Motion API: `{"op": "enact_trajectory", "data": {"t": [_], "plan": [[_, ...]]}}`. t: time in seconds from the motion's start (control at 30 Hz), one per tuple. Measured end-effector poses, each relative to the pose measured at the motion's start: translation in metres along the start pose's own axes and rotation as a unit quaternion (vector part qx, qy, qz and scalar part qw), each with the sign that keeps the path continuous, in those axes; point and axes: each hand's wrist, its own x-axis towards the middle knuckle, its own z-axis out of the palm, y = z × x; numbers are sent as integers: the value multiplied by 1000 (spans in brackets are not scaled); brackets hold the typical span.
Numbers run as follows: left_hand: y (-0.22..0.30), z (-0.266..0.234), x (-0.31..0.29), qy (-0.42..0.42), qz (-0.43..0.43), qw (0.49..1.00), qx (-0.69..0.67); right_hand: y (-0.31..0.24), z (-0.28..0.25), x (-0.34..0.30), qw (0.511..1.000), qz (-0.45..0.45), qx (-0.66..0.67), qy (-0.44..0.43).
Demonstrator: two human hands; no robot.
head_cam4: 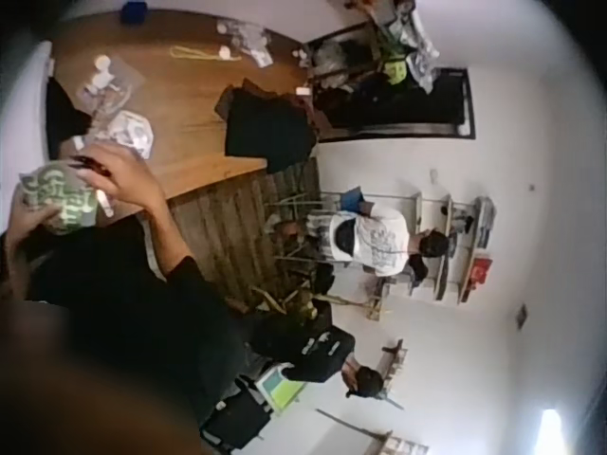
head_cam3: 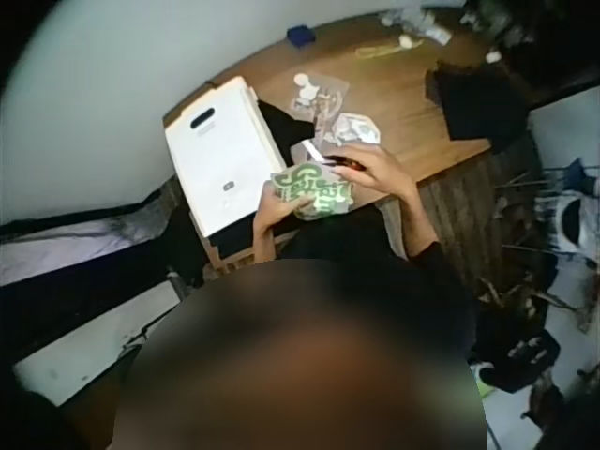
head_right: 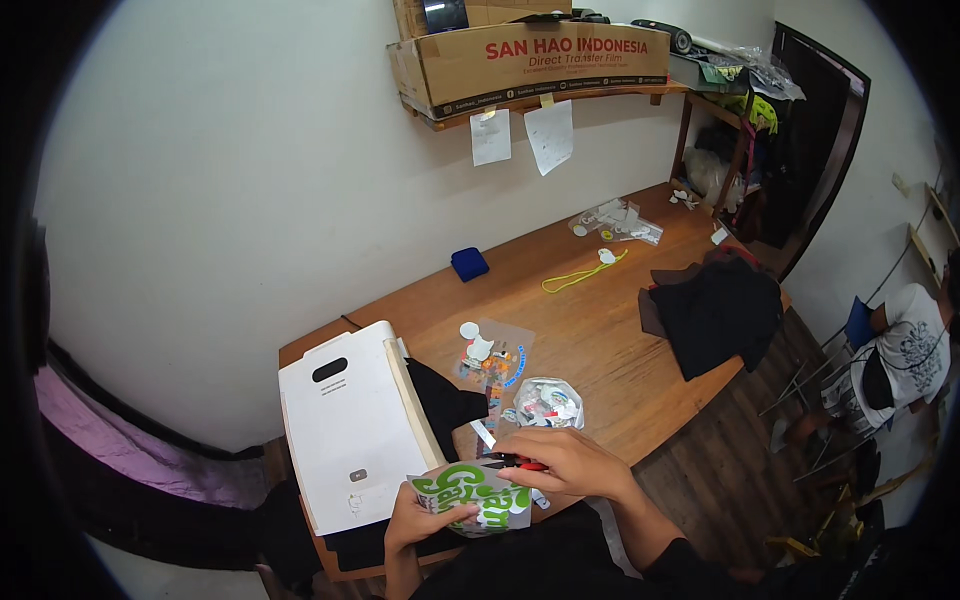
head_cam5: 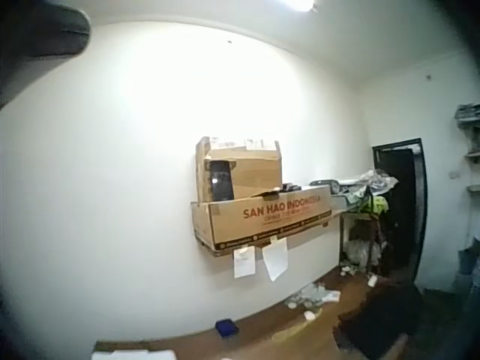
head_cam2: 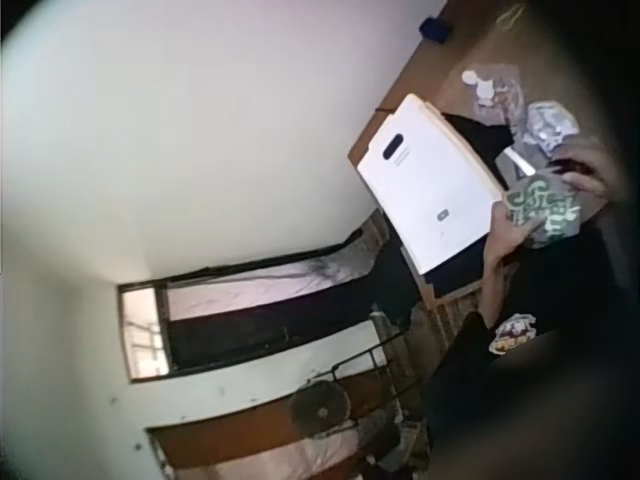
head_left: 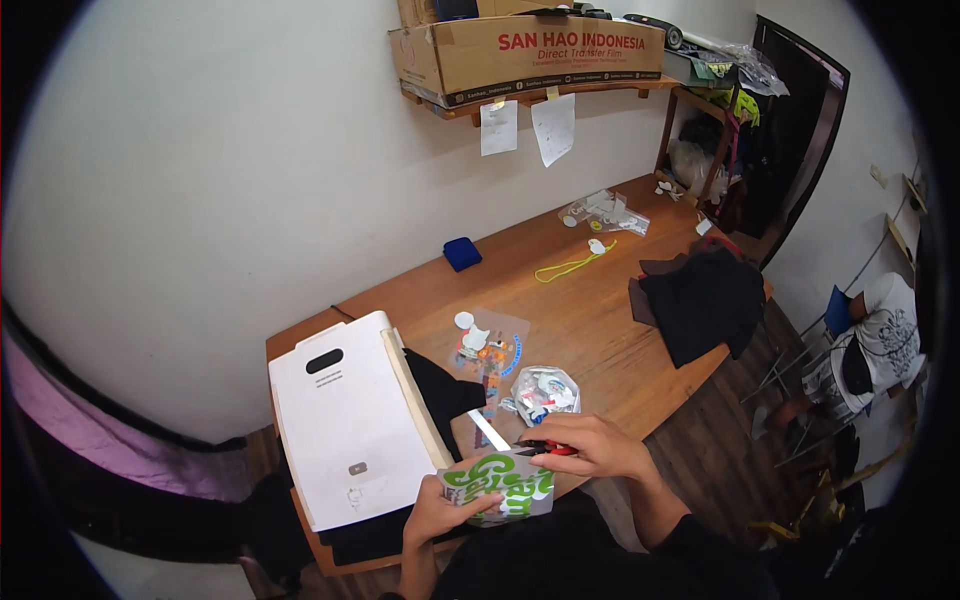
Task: Cutting out a printed graphic from a sheet of transfer paper using a small utility knife.
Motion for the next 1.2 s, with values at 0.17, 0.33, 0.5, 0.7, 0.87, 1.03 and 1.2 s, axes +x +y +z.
{"op": "enact_trajectory", "data": {"t": [0.17, 0.33, 0.5, 0.7, 0.87, 1.03, 1.2], "plan": [[2, 4, 6, 7, 9, 1000, 6, 9, -6, 2, 1000, -10, -3, -12], [4, 11, 9, 10, -9, 1000, 9, 13, -12, 0, 1000, -6, 12, -21], [3, 18, 13, 15, 6, 1000, 21, 21, -21, 0, 999, -25, 21, -35], [8, 29, 16, 30, -6, 999, 9, 26, -31, 4, 997, -43, 26, -57], [2, 36, 15, 59, 6, 998, 36, 35, -36, 6, 995, -64, 45, -69], [6, 46, 12, 77, 0, 997, 31, 40, -40, 8, 993, -78, 48, -77], [2, 54, 7, 100, -34, 994, 1, 49, -39, 4, 992, -70, 46, -97]]}}
